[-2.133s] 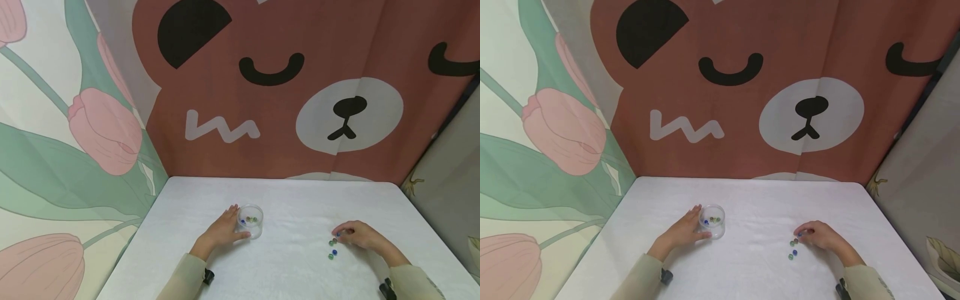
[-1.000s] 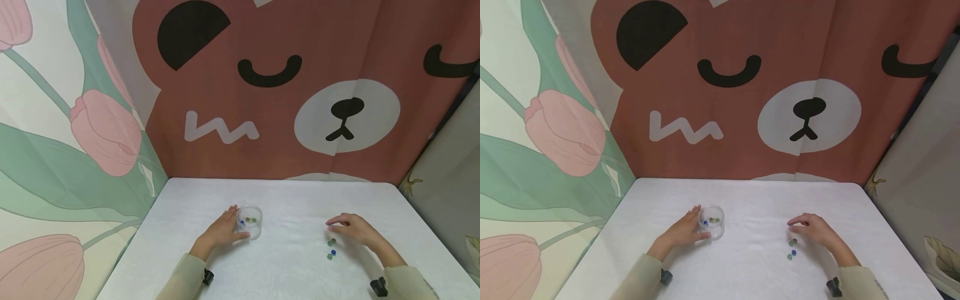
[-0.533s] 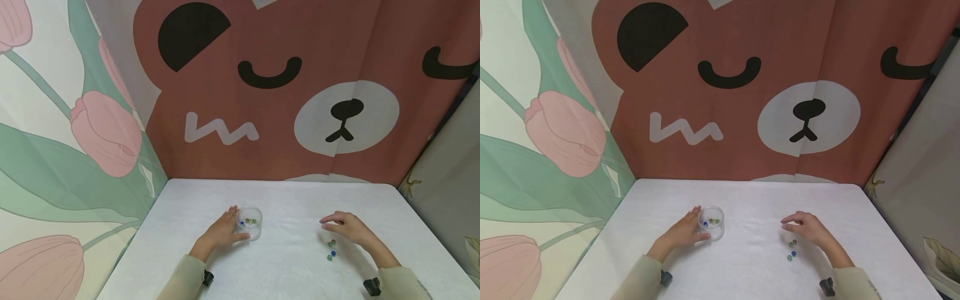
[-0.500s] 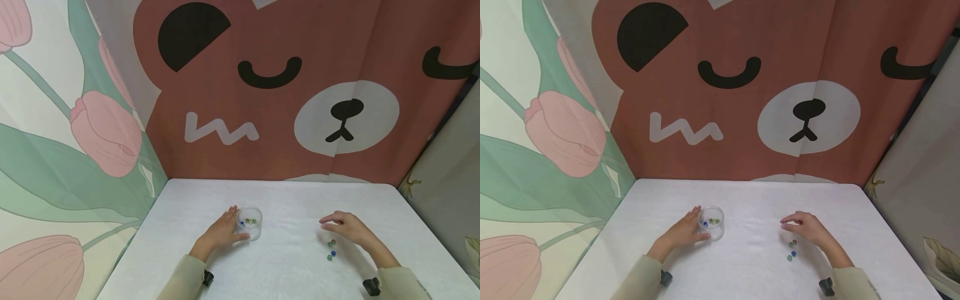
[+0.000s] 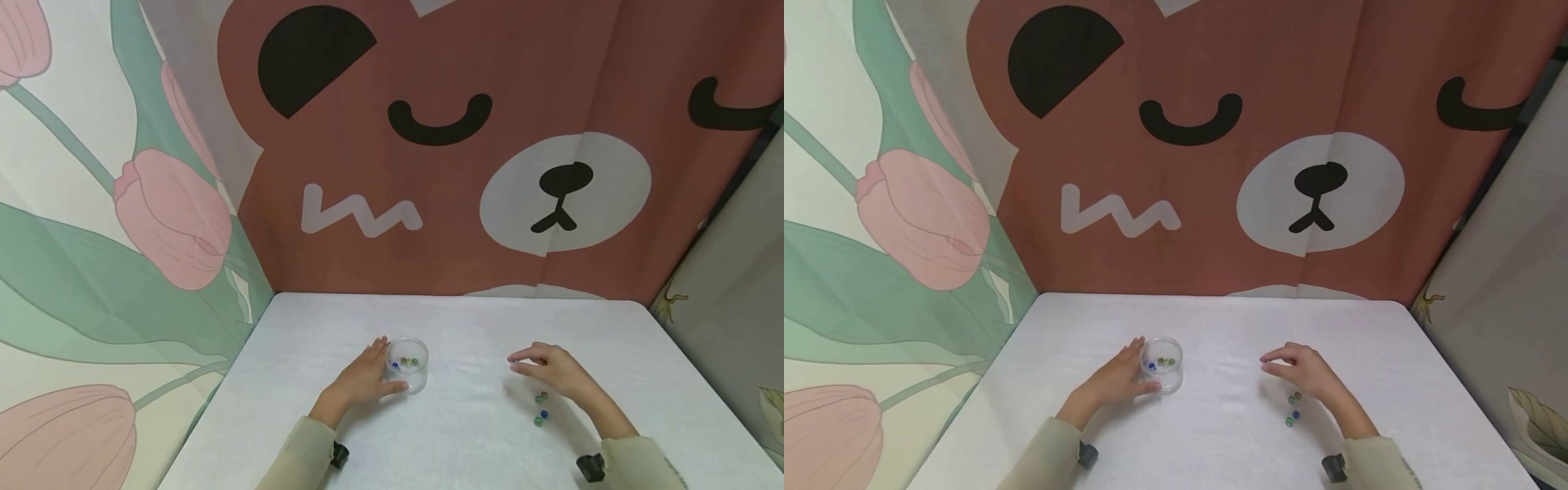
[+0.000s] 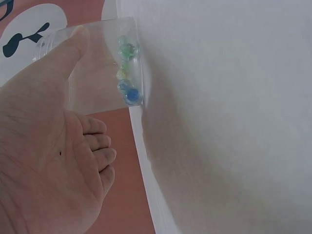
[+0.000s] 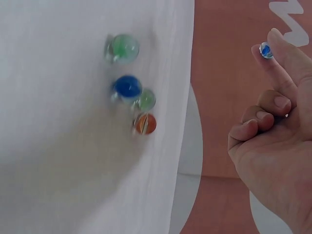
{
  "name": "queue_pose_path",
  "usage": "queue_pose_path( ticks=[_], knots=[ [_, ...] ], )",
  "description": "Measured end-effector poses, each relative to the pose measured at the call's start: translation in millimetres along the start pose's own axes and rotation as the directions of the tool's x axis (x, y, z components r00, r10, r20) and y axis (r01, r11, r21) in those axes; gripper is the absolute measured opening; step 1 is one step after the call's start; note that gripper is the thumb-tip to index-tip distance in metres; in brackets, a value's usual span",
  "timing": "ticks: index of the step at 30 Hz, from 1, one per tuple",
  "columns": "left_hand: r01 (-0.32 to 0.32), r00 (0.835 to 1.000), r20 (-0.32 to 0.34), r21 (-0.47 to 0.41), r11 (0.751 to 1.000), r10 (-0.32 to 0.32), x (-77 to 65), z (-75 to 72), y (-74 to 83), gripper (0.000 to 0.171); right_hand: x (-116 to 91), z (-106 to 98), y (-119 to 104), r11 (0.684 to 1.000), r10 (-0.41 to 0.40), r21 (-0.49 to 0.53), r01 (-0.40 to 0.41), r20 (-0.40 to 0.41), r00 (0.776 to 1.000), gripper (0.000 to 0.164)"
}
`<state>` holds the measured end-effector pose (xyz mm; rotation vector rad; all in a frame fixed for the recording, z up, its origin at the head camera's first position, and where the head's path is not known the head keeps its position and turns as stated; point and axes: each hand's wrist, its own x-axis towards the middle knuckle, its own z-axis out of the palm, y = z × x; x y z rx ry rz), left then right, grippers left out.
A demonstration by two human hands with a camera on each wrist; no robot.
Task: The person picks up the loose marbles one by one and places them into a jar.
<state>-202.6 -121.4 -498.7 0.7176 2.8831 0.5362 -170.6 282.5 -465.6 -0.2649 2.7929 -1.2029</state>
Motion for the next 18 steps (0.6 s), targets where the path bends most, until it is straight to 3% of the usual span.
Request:
queue_pose_path(
  ticks=[18],
  knots=[
    [0.015, 1.0, 0.004, -0.004, 1.0, -0.015, 1.1, 2.0, -1.0, 0.106, 11.9, 16.3, -13.8, 0.999, -0.027, 0.044, 0.027, -0.012, 1.0, 0.036]
  ],
)
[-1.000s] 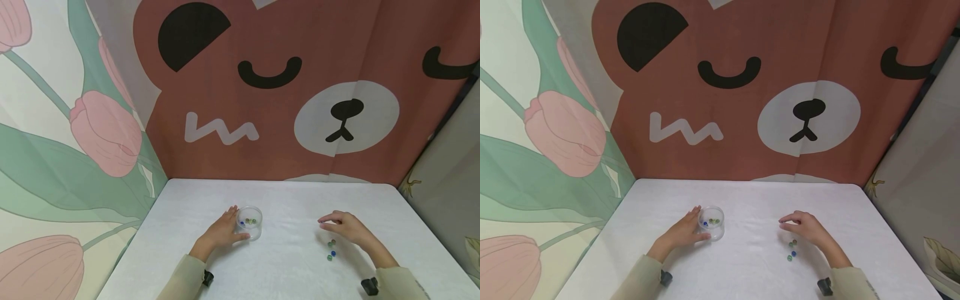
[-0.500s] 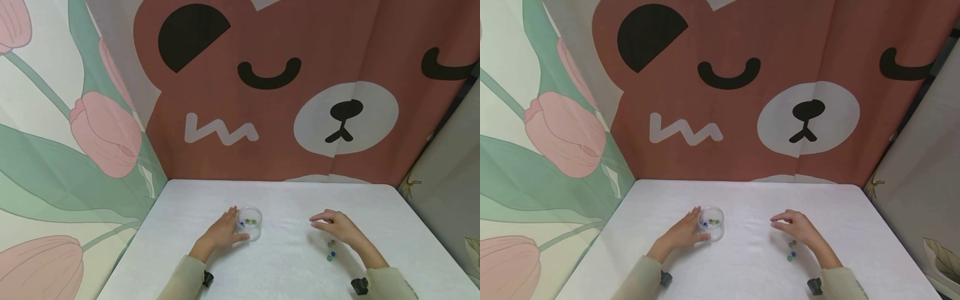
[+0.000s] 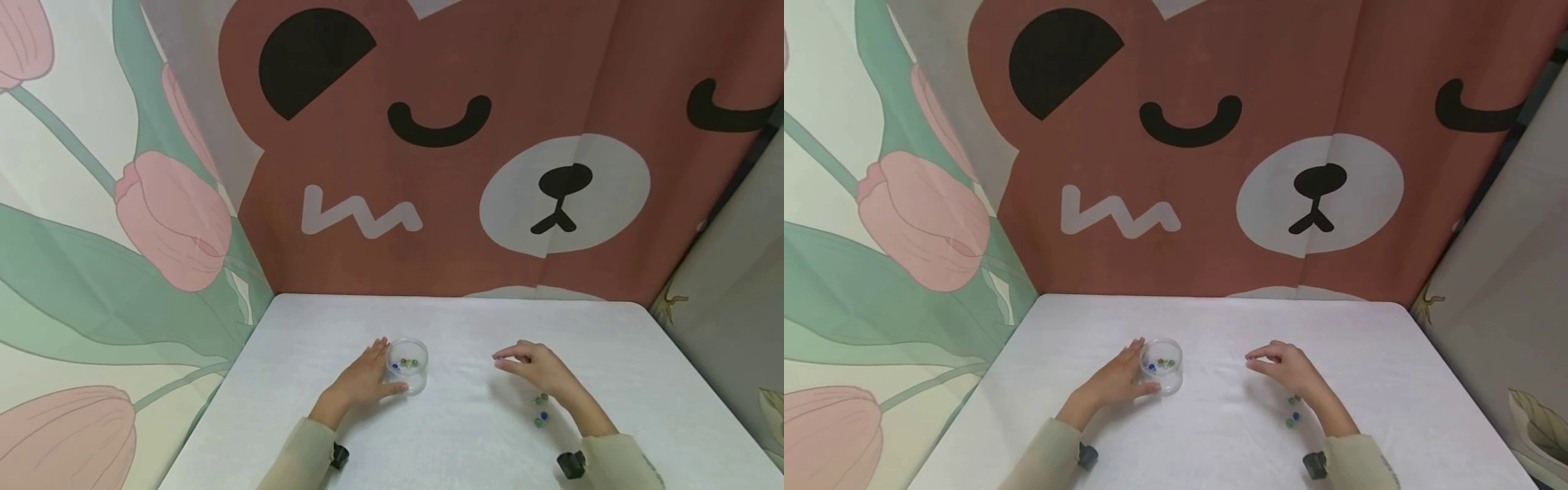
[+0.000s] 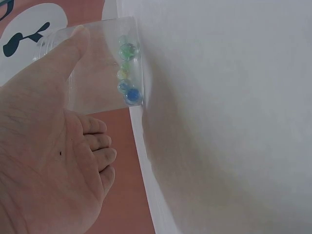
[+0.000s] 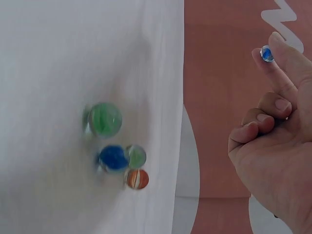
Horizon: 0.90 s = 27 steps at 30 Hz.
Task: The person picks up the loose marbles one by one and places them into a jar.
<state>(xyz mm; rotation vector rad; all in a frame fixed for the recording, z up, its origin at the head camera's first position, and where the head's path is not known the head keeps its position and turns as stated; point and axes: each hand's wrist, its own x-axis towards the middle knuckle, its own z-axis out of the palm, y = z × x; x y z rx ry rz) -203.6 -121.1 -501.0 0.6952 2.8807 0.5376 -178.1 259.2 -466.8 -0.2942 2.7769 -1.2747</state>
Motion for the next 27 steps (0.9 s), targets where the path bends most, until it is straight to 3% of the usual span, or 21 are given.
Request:
queue_pose_path(
  ticks=[6, 13, 19, 27],
  knots=[
    [-0.015, 1.0, -0.007, -0.004, 1.0, 0.015, 0.4, 1.4, -0.8, 0.105, 3.8, 8.0, -6.3, 0.999, 0.023, 0.029, -0.023, -0.001, 1.0, 0.033],
    [-0.016, 1.0, -0.011, 0.01, 1.0, 0.016, 1.1, 2.6, -1.3, 0.104, 9.9, 16.7, -16.5, 0.999, -0.046, 0.03, 0.046, 0.005, 0.999, 0.032],
    [-0.007, 1.0, -0.007, 0.004, 1.0, 0.007, -0.9, 0.2, 1.0, 0.105, 16.0, 24.9, -26.8, 0.997, -0.038, 0.064, 0.038, 0.011, 0.999, 0.031],
    [0.002, 1.0, -0.009, -0.005, 1.0, -0.002, -0.4, 0.3, 1.0, 0.104, 23.9, 37.8, -36.1, 0.991, -0.087, 0.099, 0.086, 0.005, 0.996, 0.027]
  ],
)
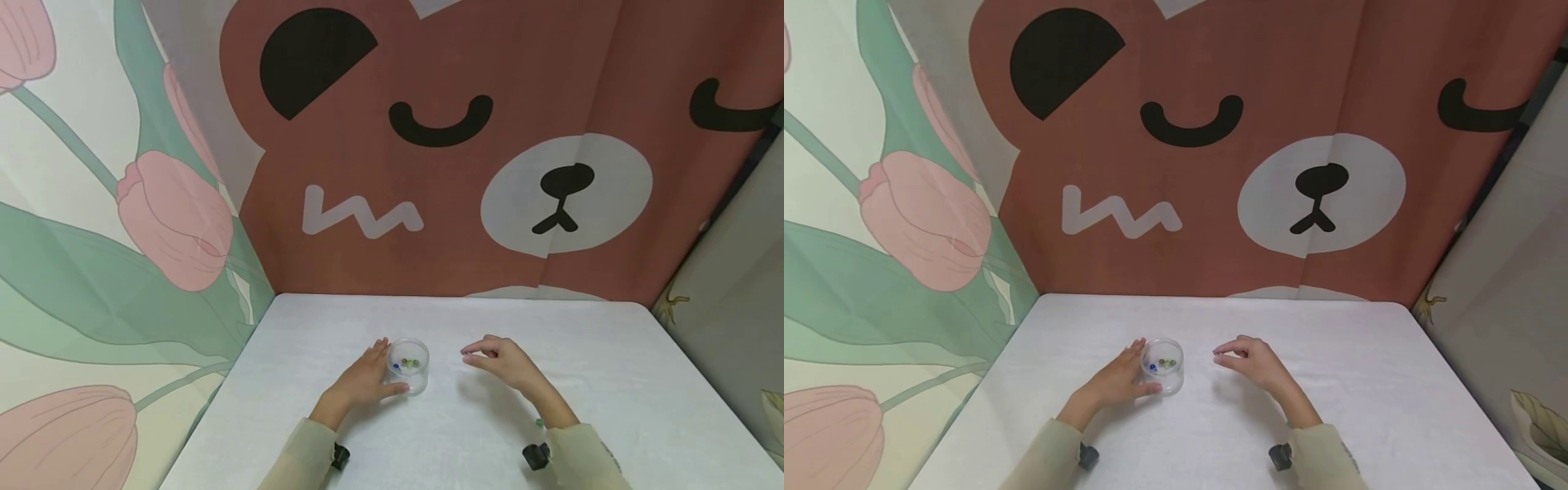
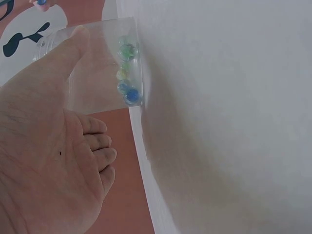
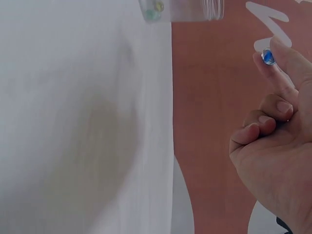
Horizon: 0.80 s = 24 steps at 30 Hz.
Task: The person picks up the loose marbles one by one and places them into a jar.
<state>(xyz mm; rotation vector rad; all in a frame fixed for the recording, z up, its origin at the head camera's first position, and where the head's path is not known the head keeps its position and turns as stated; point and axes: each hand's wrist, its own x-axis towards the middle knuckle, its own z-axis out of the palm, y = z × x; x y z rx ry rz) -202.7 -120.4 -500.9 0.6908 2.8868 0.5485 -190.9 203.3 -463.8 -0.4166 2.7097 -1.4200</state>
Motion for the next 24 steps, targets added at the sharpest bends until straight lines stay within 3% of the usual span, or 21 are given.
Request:
queue_pose_path(
  ticks=[18, 24],
  knots=[
    [0.019, 1.0, 0.009, -0.008, 1.0, -0.019, 1.1, 0.7, -0.1, 0.105, 21.9, 41.4, -20.1, 0.999, -0.01, 0.047, 0.011, -0.028, 1.0, 0.021],
    [0.009, 1.0, 0.005, -0.009, 1.0, -0.009, 0.7, -0.7, -0.4, 0.104, 26.4, 52.0, -26.1, 0.997, 0.02, 0.069, -0.017, -0.042, 0.999, 0.02]
  ],
)
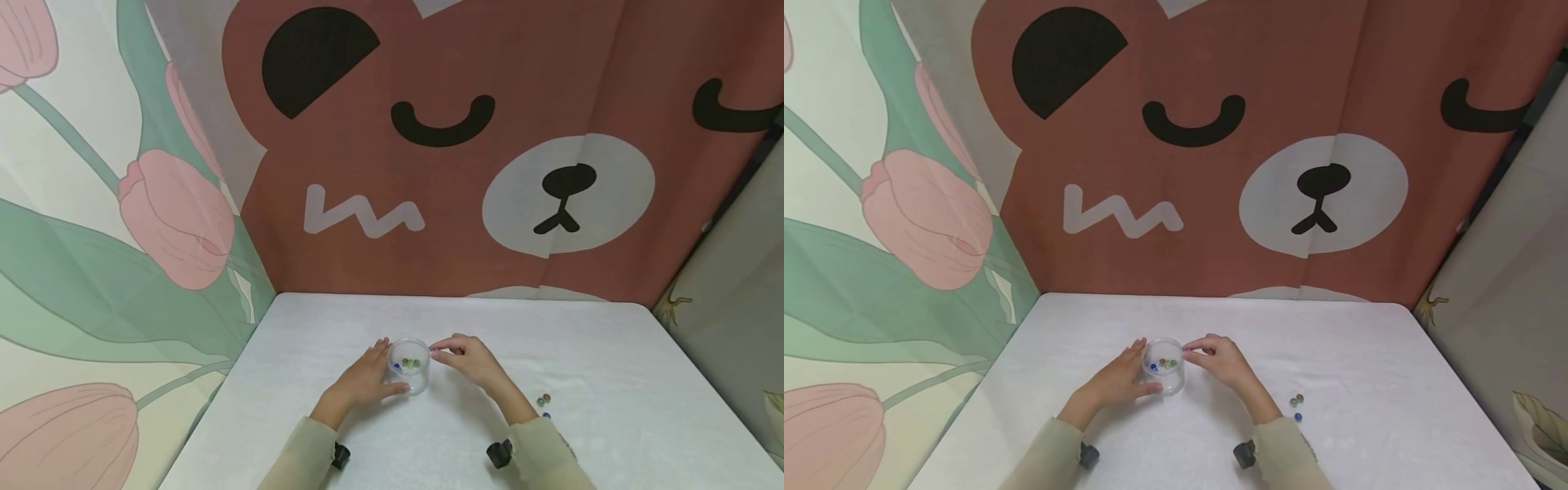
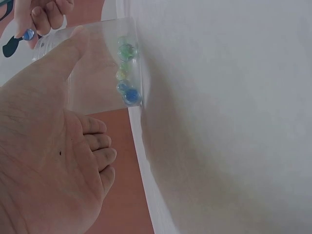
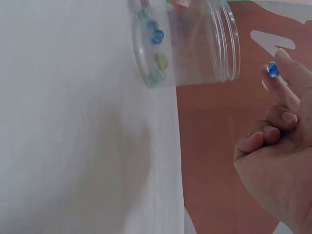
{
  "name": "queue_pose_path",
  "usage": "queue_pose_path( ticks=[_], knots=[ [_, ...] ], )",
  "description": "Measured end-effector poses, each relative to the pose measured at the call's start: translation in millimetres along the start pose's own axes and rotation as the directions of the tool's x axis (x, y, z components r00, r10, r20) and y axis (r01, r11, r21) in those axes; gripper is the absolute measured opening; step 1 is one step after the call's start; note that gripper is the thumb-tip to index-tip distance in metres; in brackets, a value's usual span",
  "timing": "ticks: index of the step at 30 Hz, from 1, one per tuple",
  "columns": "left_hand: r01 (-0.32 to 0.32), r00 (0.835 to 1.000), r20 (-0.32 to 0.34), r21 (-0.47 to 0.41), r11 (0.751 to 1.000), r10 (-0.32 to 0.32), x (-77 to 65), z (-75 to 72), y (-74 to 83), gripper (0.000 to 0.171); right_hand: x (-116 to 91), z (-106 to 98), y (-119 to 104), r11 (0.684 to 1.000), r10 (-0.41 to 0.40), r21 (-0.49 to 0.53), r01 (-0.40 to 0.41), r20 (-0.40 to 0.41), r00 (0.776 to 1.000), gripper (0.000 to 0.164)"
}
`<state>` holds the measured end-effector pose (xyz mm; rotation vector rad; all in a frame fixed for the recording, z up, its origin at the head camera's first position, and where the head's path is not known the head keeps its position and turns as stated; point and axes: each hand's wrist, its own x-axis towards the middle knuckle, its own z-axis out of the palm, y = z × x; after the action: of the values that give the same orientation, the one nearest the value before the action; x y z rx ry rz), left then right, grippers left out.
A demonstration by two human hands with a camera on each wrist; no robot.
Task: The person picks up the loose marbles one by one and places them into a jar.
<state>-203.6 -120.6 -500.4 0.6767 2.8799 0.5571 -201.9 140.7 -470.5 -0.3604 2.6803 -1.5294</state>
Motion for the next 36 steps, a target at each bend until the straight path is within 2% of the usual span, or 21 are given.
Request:
queue_pose_path(
  ticks=[5, 13, 24, 36],
  knots=[
    [-0.006, 1.0, 0.005, 0.001, 1.0, 0.006, -0.3, -0.3, 0.0, 0.104, 3.9, 9.4, -1.2, 1.0, 0.001, 0.022, 0.0, -0.012, 1.0, 0.016],
    [-0.02, 1.0, -0.003, 0.019, 1.0, 0.02, 0.6, -0.5, -0.5, 0.103, 8.5, 20.3, -1.8, 0.998, -0.047, 0.051, 0.046, 0.016, 0.999, 0.023],
    [-0.021, 1.0, 0.005, 0.025, 0.999, 0.021, 0.4, -1.0, -1.1, 0.104, 12.2, 32.5, -0.9, 0.997, -0.047, 0.068, 0.045, 0.016, 0.999, 0.021],
    [-0.031, 0.999, 0.009, 0.032, 0.999, 0.031, 0.7, -1.3, -1.7, 0.105, 16.6, 43.5, 1.8, 0.998, -0.048, 0.033, 0.049, -0.029, 0.998, 0.014]
  ],
)
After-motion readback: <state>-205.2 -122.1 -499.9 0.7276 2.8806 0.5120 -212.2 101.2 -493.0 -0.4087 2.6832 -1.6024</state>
